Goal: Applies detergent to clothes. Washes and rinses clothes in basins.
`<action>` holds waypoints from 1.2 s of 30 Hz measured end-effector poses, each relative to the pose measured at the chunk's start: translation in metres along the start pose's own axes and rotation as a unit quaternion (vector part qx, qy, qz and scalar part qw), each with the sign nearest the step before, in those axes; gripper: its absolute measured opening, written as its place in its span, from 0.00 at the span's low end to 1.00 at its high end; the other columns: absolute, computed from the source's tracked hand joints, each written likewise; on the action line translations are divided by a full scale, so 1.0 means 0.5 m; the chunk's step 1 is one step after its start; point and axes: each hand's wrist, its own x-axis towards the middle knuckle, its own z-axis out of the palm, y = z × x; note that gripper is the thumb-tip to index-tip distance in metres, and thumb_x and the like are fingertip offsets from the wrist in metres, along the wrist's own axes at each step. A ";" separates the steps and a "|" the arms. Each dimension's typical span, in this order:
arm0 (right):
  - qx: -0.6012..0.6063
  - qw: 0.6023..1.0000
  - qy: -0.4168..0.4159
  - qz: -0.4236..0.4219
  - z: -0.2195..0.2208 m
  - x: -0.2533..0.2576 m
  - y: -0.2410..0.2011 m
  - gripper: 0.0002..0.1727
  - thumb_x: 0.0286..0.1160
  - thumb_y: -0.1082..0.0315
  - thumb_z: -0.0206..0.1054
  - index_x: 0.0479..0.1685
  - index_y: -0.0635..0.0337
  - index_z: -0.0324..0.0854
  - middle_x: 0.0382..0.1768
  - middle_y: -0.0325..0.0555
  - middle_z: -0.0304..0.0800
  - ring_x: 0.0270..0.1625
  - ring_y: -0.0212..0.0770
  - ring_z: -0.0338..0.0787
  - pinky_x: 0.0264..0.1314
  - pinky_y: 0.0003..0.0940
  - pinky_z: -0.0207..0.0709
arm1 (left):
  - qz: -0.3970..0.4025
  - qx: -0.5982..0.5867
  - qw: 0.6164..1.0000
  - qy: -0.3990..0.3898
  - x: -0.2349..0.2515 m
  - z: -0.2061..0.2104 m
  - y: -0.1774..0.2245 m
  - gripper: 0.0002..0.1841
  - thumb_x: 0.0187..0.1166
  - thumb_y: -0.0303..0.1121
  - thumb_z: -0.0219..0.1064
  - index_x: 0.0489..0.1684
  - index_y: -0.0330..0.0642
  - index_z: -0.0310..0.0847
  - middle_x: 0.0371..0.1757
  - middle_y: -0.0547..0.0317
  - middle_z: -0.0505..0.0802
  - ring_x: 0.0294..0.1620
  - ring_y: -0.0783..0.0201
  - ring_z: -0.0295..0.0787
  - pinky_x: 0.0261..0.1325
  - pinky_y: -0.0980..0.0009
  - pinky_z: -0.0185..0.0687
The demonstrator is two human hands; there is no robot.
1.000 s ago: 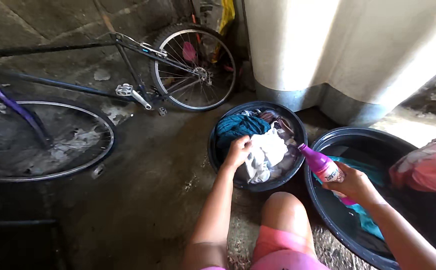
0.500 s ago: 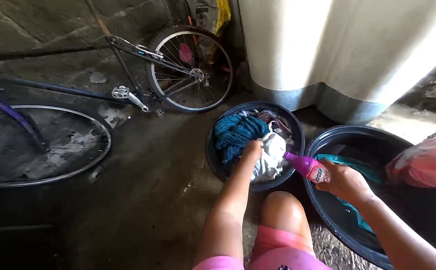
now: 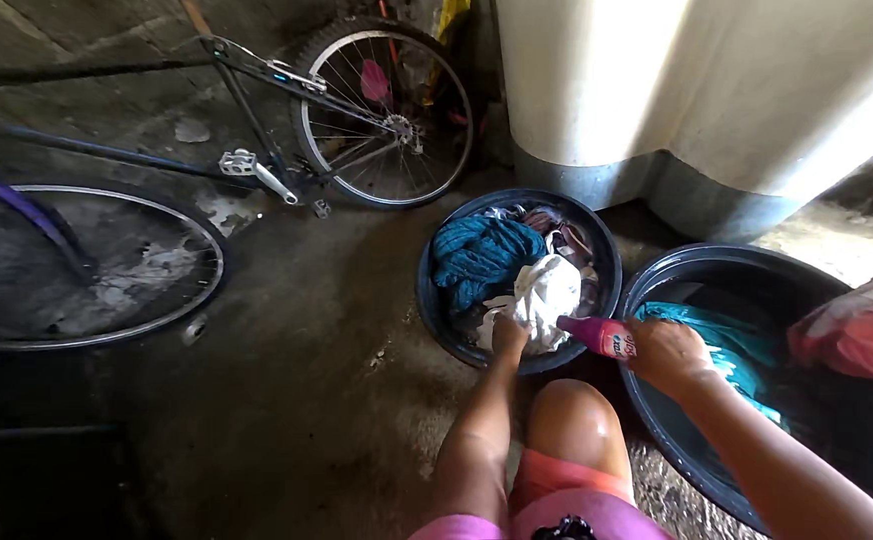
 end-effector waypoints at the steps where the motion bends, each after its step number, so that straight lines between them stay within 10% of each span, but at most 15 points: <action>1: 0.002 1.000 0.009 0.002 -0.004 0.002 -0.003 0.31 0.70 0.60 0.76 0.75 0.58 0.78 0.64 0.64 0.88 0.69 0.66 0.85 0.67 0.66 0.76 | -0.004 -0.013 1.000 0.002 0.006 0.009 0.000 0.43 0.77 0.53 0.72 0.82 0.26 0.64 0.77 0.33 0.80 0.79 0.43 0.78 0.81 0.49 0.72; 7: -0.004 1.000 0.021 0.006 -0.002 0.012 0.024 0.30 0.69 0.58 0.76 0.72 0.58 0.80 0.61 0.64 0.89 0.67 0.66 0.87 0.65 0.67 0.77 | 0.098 -0.046 0.994 -0.027 0.021 -0.031 0.007 0.22 0.85 0.40 0.65 0.70 0.34 0.80 0.69 0.36 0.86 0.74 0.43 0.81 0.79 0.44 0.71; 12: 0.034 0.998 0.044 0.002 -0.013 0.001 0.028 0.30 0.69 0.58 0.77 0.71 0.58 0.80 0.59 0.65 0.89 0.65 0.68 0.87 0.63 0.69 0.77 | 0.162 -0.175 0.971 -0.020 0.002 -0.122 0.030 0.19 0.88 0.38 0.62 0.69 0.33 0.77 0.59 0.36 0.87 0.47 0.51 0.89 0.52 0.53 0.85; 21: 0.015 0.992 0.092 -0.086 -0.097 -0.012 -0.050 0.30 0.69 0.61 0.76 0.73 0.58 0.79 0.60 0.63 0.89 0.66 0.66 0.87 0.64 0.66 0.77 | 0.165 -0.275 0.946 0.057 -0.036 -0.178 0.033 0.16 0.87 0.33 0.63 0.65 0.32 0.76 0.44 0.45 0.87 0.28 0.64 0.80 0.34 0.67 0.80; 30: -0.006 0.990 0.089 -0.110 -0.107 -0.004 -0.078 0.30 0.69 0.63 0.76 0.73 0.57 0.78 0.58 0.64 0.89 0.65 0.66 0.87 0.62 0.65 0.78 | 0.187 -0.350 0.917 -0.041 -0.030 -0.149 -0.007 0.12 0.81 0.25 0.65 0.58 0.33 0.74 0.32 0.58 0.83 0.19 0.75 0.71 0.22 0.79 0.68; 36: -0.034 0.994 0.044 -0.095 -0.085 0.013 -0.070 0.27 0.69 0.63 0.75 0.69 0.59 0.80 0.59 0.65 0.89 0.65 0.66 0.87 0.62 0.66 0.77 | 0.115 -0.201 0.972 -0.043 0.002 -0.089 -0.067 0.32 0.78 0.26 0.65 0.84 0.35 0.61 0.63 0.34 0.85 0.43 0.50 0.88 0.45 0.55 0.86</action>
